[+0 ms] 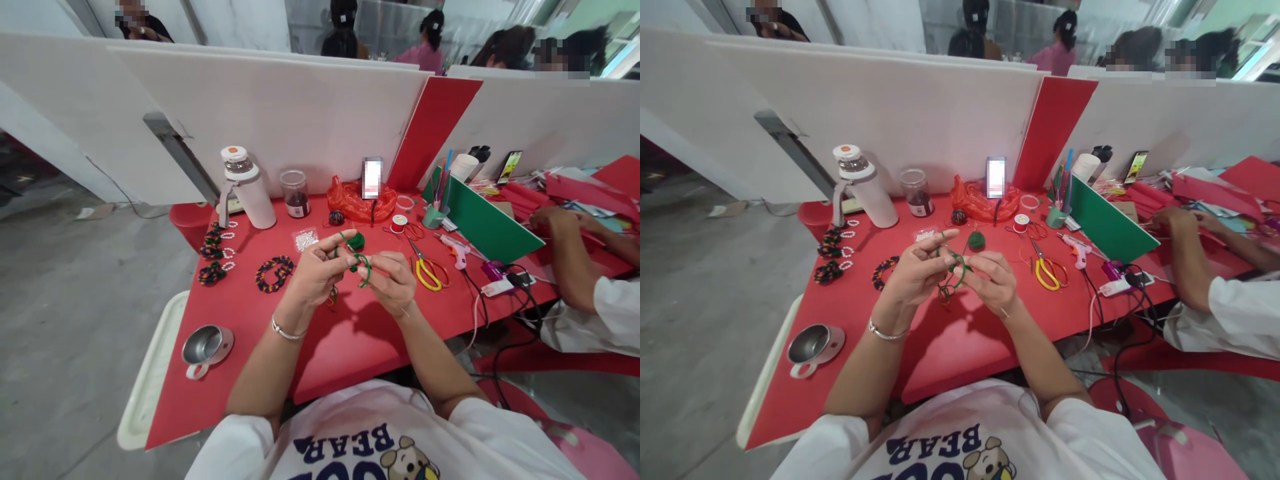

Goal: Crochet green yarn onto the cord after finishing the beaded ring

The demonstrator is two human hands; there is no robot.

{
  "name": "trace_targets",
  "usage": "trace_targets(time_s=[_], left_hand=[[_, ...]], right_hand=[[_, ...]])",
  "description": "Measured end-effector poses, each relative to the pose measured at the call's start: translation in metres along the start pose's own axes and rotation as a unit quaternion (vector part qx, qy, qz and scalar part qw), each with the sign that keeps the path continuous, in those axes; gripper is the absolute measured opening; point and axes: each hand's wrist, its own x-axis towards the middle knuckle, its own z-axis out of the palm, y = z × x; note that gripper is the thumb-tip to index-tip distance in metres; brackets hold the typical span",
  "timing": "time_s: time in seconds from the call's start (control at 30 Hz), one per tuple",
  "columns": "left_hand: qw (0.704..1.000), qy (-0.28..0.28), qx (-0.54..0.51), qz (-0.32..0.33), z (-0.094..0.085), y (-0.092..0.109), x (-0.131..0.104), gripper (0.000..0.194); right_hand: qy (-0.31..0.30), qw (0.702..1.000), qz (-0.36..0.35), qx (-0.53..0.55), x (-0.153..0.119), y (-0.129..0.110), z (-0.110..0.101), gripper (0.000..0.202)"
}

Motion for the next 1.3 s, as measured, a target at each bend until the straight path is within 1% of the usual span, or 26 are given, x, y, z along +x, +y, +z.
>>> trace_targets(time_s=[0.07,0.17,0.23,0.37,0.53,0.77,0.9,1.03,1.17,1.3], left_hand=[[1.000,0.002,0.012,0.006,-0.002,0.002,0.001,0.059],[0.997,0.013,0.058,0.040,-0.004,0.003,0.001,0.058],[0.994,0.012,0.089,0.061,-0.004,0.003,0.000,0.056],[0.991,0.009,0.111,0.074,-0.004,0.002,-0.002,0.052],[0.992,0.013,0.106,0.070,-0.004,0.003,-0.003,0.049],[0.988,0.007,0.127,0.090,-0.005,0.006,-0.004,0.043],[0.985,0.004,0.140,0.096,-0.004,0.009,-0.006,0.040],[0.986,-0.001,0.141,0.088,-0.003,0.011,-0.008,0.039],[0.990,-0.021,0.117,0.074,-0.003,0.010,-0.008,0.035],[0.992,-0.022,0.104,0.069,-0.002,0.009,-0.008,0.032]], right_hand=[[-0.030,0.999,-0.003,0.014,0.002,0.005,-0.005,0.037],[-0.094,0.995,0.005,0.045,0.007,0.011,-0.013,0.030],[-0.120,0.991,-0.001,0.059,0.012,0.011,-0.018,0.030],[-0.140,0.988,-0.023,0.061,0.021,0.005,-0.026,0.034],[-0.166,0.984,-0.012,0.057,0.027,-0.001,-0.034,0.032],[-0.201,0.977,-0.009,0.068,0.027,-0.001,-0.043,0.040],[-0.205,0.975,0.009,0.086,0.030,-0.002,-0.047,0.039],[-0.186,0.976,0.028,0.106,0.036,-0.006,-0.048,0.033],[-0.172,0.972,0.076,0.143,0.040,-0.011,-0.048,0.027],[-0.145,0.966,0.120,0.178,0.040,-0.015,-0.048,0.028]])
